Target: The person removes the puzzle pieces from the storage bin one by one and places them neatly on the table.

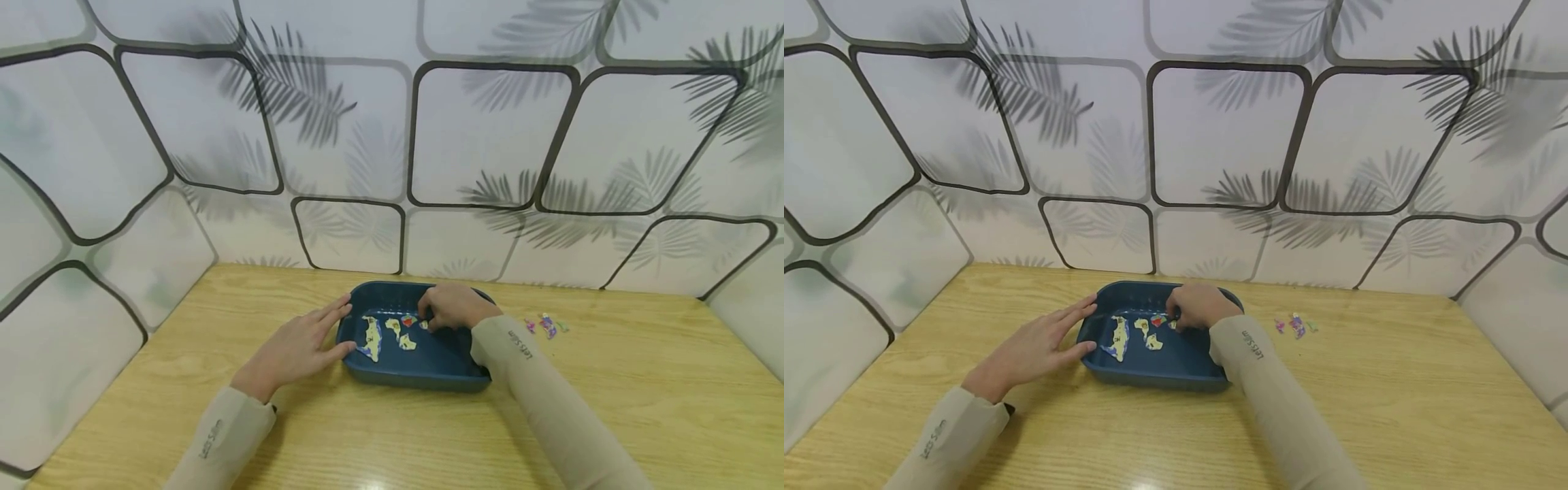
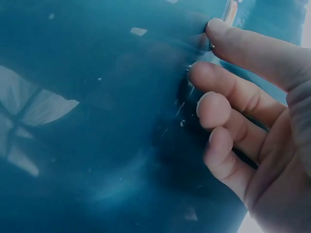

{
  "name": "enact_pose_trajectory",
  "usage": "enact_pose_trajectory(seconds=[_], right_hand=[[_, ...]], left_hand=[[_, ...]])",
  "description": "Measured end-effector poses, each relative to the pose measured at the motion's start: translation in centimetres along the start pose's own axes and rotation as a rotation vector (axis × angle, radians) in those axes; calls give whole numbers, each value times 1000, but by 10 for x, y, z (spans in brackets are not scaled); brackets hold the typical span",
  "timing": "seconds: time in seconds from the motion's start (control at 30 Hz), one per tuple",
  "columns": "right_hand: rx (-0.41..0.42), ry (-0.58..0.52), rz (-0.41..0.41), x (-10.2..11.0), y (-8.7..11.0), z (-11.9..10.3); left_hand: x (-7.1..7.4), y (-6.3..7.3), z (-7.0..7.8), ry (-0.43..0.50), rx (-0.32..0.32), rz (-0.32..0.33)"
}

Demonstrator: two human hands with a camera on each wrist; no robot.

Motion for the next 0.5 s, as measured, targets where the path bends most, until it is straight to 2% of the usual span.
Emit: enact_pose_trajectory(seconds=[0.4,0.5], right_hand=[[15,-17,29,0,-1,3],[12,-52,20,0,0,5]], left_hand=[[0,-1,-2,-5,-12,7],[-1,-3,-1,-5,-18,2]])
Point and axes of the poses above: each hand's wrist, its own y-axis away from the middle knuckle, its own x-axis out of the back of the hand, z = x × y, the point moved 7 cm from there along -y, towards the middle knuckle, and after that the axes turned 3 degrees about x, right-handed, at the moved point
